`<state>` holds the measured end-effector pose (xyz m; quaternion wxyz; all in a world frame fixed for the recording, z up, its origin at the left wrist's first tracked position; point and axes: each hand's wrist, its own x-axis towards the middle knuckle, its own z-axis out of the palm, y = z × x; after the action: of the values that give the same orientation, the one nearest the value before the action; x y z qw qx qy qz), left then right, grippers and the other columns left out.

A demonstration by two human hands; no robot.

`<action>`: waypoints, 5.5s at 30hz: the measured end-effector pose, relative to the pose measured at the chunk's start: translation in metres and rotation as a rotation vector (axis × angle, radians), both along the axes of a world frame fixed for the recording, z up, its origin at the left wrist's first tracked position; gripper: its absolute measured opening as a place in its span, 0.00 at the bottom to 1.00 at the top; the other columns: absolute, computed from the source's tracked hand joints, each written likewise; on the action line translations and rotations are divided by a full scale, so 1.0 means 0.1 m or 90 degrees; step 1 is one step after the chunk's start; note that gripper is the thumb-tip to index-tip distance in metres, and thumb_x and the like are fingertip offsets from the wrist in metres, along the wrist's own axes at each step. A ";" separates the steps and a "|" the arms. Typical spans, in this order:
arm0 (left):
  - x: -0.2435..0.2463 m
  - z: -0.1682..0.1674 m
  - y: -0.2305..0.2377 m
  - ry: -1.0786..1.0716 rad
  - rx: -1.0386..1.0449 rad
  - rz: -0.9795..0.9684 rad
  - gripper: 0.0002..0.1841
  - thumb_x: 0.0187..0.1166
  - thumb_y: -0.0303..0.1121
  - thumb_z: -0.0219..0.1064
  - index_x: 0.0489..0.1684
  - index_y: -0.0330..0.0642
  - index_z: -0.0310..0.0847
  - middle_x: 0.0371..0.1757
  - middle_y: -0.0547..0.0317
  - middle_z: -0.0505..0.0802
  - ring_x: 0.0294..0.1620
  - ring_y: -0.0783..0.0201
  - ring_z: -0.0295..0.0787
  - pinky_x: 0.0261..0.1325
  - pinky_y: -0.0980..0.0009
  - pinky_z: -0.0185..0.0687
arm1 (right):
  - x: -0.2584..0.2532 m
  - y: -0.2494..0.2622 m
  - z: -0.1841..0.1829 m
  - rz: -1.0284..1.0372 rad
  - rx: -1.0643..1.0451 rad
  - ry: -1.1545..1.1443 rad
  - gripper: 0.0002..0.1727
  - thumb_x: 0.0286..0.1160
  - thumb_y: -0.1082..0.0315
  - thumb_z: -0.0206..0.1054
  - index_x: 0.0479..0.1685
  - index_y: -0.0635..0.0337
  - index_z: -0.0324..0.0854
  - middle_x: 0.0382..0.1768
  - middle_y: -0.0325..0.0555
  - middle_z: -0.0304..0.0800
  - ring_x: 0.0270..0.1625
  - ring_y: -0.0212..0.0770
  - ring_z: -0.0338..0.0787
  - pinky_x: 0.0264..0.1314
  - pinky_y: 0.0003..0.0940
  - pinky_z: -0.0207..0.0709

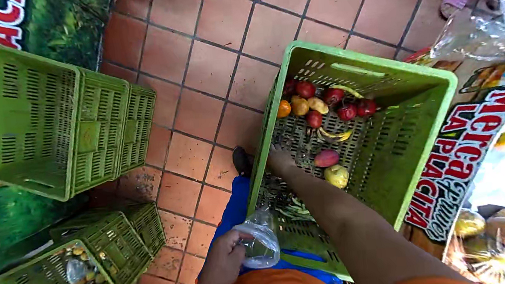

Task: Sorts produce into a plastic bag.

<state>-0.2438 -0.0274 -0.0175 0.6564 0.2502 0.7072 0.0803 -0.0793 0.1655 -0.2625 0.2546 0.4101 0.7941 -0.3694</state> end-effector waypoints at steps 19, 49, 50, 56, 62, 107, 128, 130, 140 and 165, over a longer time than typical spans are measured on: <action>0.06 0.06 0.14 -0.004 0.055 -0.002 0.17 0.74 0.22 0.56 0.52 0.41 0.89 0.41 0.58 0.94 0.28 0.66 0.89 0.31 0.63 0.89 | 0.04 1.31 0.35 -0.208 0.109 0.003 0.44 0.70 0.55 0.73 0.91 0.51 0.62 0.94 0.47 0.52 0.60 0.64 0.91 0.51 0.70 0.85; 1.11 -0.57 0.44 0.028 0.087 -0.535 0.30 0.69 0.29 0.76 0.75 0.47 0.76 0.88 0.52 0.71 0.69 0.48 0.87 0.66 0.44 0.86 | 1.70 -1.39 2.00 -0.865 -1.011 0.366 0.24 0.83 0.52 0.58 0.74 0.46 0.75 0.44 0.57 0.90 0.30 0.48 0.92 0.31 0.43 0.89; 1.12 -0.54 0.46 0.016 0.099 -0.549 0.28 0.70 0.29 0.75 0.74 0.47 0.76 0.89 0.56 0.70 0.71 0.51 0.86 0.68 0.46 0.85 | 1.69 -1.41 1.98 -0.891 -1.007 0.352 0.23 0.85 0.51 0.57 0.74 0.46 0.75 0.43 0.58 0.90 0.30 0.49 0.92 0.30 0.43 0.89; 1.24 -0.58 0.36 0.006 0.106 -0.509 0.33 0.78 0.25 0.63 0.87 0.49 0.66 0.92 0.53 0.66 0.75 0.52 0.83 0.75 0.50 0.81 | 1.53 -1.44 1.96 -1.062 -0.872 0.269 0.27 0.90 0.48 0.52 0.86 0.41 0.66 0.52 0.59 0.89 0.41 0.56 0.92 0.37 0.50 0.89; 1.18 -1.05 0.13 0.014 0.126 -0.392 0.35 0.75 0.25 0.66 0.88 0.48 0.66 0.95 0.60 0.59 0.85 0.61 0.73 0.82 0.58 0.76 | 1.30 -1.48 1.80 -1.073 -0.815 0.191 0.35 0.86 0.40 0.58 0.88 0.41 0.57 0.59 0.57 0.87 0.42 0.53 0.91 0.37 0.46 0.85; 0.59 -0.33 0.30 0.030 0.113 -0.302 0.31 0.73 0.23 0.61 0.81 0.46 0.76 0.75 0.53 0.86 0.72 0.60 0.85 0.76 0.57 0.80 | 1.24 1.26 0.07 -0.559 0.134 -0.182 0.47 0.50 0.40 0.85 0.75 0.50 0.80 0.91 0.68 0.45 0.88 0.79 0.53 0.64 0.74 0.78; 0.84 -0.25 0.08 -0.028 0.156 -0.233 0.42 0.73 0.27 0.69 0.93 0.49 0.56 0.76 0.52 0.84 0.55 0.60 0.93 0.53 0.56 0.94 | 1.22 -1.64 2.26 -0.934 -0.690 0.644 0.57 0.53 0.38 0.82 0.83 0.60 0.61 0.70 0.57 0.83 0.68 0.55 0.87 0.69 0.55 0.85; 0.93 -0.29 0.01 0.015 0.241 -0.237 0.39 0.73 0.28 0.69 0.91 0.46 0.61 0.81 0.54 0.80 0.72 0.64 0.85 0.73 0.60 0.84 | 1.26 -1.70 2.30 -0.845 -0.605 0.569 0.43 0.68 0.46 0.71 0.83 0.57 0.64 0.71 0.52 0.82 0.70 0.50 0.86 0.69 0.52 0.84; 1.48 0.25 -0.31 0.115 0.292 -0.118 0.37 0.74 0.21 0.61 0.88 0.60 0.68 0.70 0.58 0.90 0.50 0.62 0.94 0.49 0.55 0.92 | 1.64 -2.06 2.75 -0.134 0.006 0.212 0.27 0.81 0.68 0.59 0.82 0.57 0.71 0.82 0.53 0.73 0.84 0.53 0.73 0.82 0.60 0.70; 1.17 3.37 0.41 -0.385 0.837 -0.063 0.30 0.83 0.23 0.53 0.88 0.52 0.67 0.72 0.56 0.86 0.24 0.69 0.85 0.29 0.72 0.87 | 1.44 -1.54 4.85 -0.631 0.334 0.864 0.23 0.94 0.53 0.46 0.39 0.54 0.84 0.34 0.35 0.90 0.41 0.31 0.90 0.52 0.35 0.86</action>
<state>-0.1271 0.0132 0.3191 0.5396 0.5921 0.2881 0.5247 0.0644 0.0111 0.2223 -0.5642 0.4446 0.5642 -0.4071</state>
